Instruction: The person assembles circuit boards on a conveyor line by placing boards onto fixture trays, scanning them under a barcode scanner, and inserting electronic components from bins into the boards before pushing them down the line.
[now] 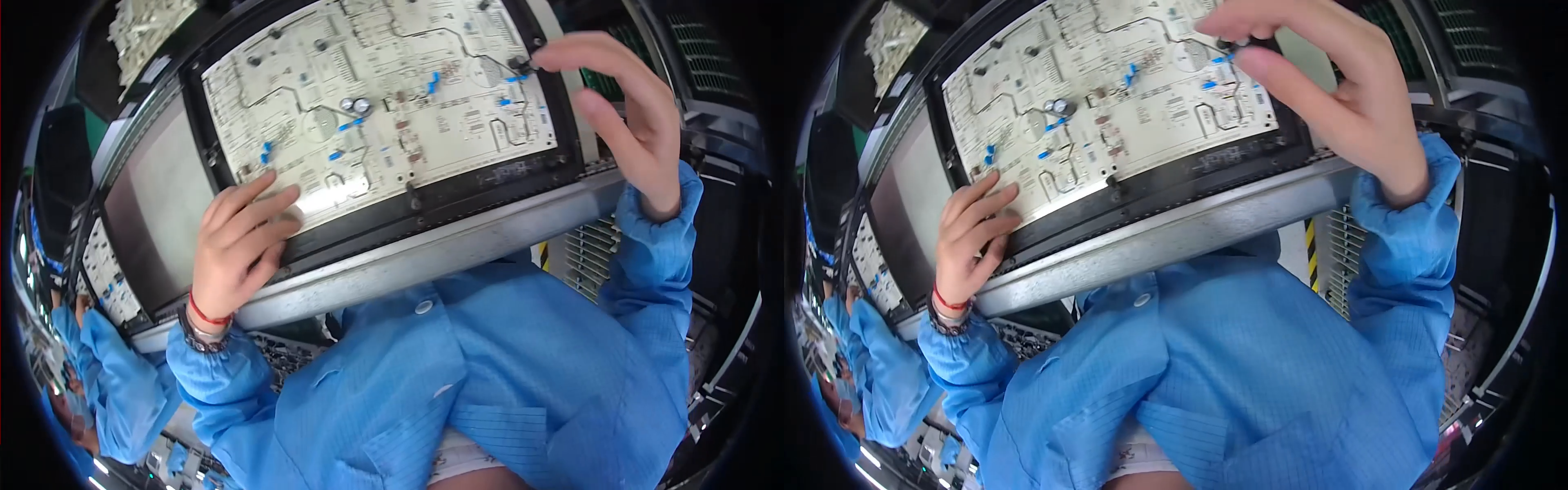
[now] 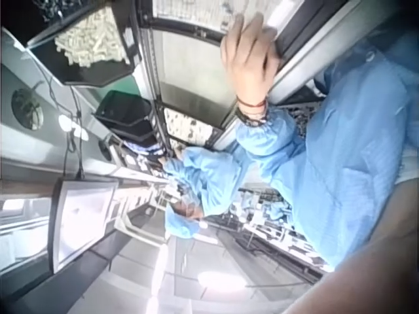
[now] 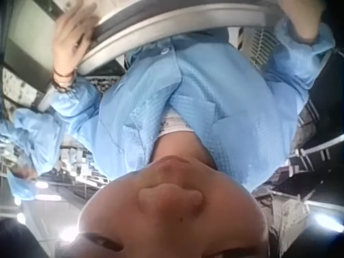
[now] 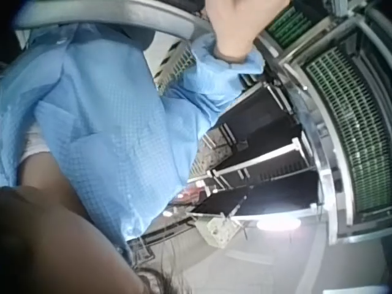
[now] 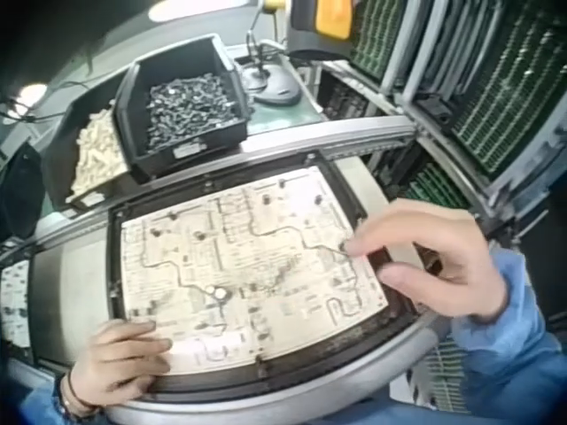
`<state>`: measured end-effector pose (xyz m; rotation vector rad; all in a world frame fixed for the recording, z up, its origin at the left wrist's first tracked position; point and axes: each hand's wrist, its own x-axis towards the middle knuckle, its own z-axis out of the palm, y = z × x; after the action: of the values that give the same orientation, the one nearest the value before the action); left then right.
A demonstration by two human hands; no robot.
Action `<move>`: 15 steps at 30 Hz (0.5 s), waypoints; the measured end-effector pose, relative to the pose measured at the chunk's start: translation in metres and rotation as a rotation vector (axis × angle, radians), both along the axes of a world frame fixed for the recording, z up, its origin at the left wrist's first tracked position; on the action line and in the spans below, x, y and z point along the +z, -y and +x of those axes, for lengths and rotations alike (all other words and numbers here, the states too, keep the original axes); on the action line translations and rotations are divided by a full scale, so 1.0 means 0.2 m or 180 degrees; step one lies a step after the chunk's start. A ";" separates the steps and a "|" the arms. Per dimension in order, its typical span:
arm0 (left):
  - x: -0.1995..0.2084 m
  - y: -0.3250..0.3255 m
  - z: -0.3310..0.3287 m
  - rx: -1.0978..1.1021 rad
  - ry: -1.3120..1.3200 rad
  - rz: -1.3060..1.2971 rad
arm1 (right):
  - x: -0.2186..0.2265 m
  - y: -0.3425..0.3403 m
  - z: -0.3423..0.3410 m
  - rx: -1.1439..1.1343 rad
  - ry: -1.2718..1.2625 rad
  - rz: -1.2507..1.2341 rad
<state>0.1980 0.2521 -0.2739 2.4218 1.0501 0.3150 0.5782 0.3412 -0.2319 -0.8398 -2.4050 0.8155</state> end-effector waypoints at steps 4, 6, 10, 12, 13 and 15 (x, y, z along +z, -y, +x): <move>0.00 0.03 0.01 0.0289 -0.0081 -0.0002 | -0.17 0.07 0.10 0.0505 0.0566 -0.0139; 0.03 0.02 0.02 0.0291 -0.0048 -0.0156 | -0.21 0.12 0.09 0.0366 0.0824 0.0112; 0.08 -0.11 0.03 0.0409 0.0055 -0.0129 | -0.30 0.18 0.06 0.0196 0.0711 0.0591; 0.09 -0.19 0.00 0.0528 0.0176 0.0185 | -0.32 0.20 0.05 0.0088 0.0641 0.0568; 0.06 -0.24 -0.02 0.0530 0.0182 0.0211 | -0.31 0.21 0.05 -0.0065 0.0664 0.0506; 0.02 -0.33 -0.05 0.1034 0.0006 0.0703 | -0.24 0.25 0.01 -0.0098 0.0682 0.0625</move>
<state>0.1884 0.3174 -0.2697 2.4314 1.4793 0.5683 0.5808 0.2922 -0.2807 -0.9226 -2.5984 0.4879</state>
